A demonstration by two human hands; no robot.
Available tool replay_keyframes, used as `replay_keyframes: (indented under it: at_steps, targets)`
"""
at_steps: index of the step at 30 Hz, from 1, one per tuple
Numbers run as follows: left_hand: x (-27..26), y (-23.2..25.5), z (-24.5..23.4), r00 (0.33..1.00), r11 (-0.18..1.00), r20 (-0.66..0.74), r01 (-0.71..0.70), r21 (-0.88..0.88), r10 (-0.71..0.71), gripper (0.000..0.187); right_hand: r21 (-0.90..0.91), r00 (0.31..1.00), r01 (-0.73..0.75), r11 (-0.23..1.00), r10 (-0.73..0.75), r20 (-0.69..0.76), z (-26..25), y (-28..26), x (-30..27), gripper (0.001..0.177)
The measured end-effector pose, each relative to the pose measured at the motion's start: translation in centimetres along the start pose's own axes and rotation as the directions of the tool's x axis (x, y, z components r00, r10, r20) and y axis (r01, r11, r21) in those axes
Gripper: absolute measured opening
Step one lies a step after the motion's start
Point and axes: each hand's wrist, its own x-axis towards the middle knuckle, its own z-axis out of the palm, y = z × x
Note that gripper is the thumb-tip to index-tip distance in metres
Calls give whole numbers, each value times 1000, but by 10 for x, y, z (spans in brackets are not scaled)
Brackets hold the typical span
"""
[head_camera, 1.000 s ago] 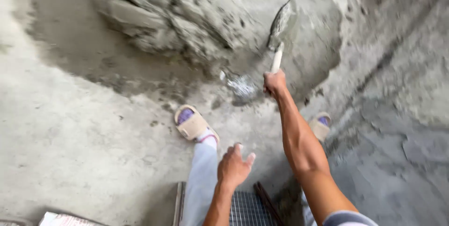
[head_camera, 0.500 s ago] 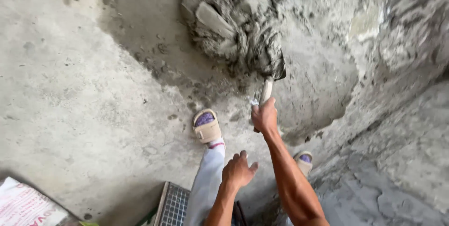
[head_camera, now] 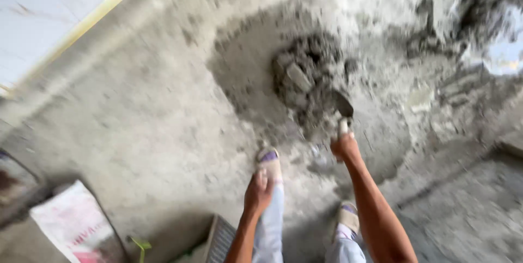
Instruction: Mixing cement and sand with water using a trowel on a concrete floor
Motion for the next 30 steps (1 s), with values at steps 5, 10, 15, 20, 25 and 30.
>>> replay_keyframes:
  at_steps: [5, 10, 15, 20, 25, 30]
  targets:
    - [-11, 32, -110, 996, 982, -25, -76, 173, 81, 44, 182, 966, -259, 949, 251, 63, 0, -12, 11, 67]
    - [9, 32, -186, 995, 974, -55, 92, 205, -82, 49, 741, 947, -308, 596, 268, 178, 18, -30, -48, 48]
    - [37, 45, -219, 997, 979, 18, 74, 192, -79, 49, 505, 901, -429, 749, 396, 178, 47, -61, -48, 36]
    - [83, 62, -235, 981, 966, 131, 111, 233, -144, 46, 751, 817, -401, 525, 576, 34, 31, -134, -28, 36]
    - [104, 68, -241, 969, 964, 228, 36, 264, -99, 47, 824, 806, -413, 389, 577, 132, -30, -200, -17, 36]
    - [130, 94, -237, 931, 962, 364, -113, 249, 15, 40, 870, 812, -299, 393, 583, 16, -44, -243, 32, 35]
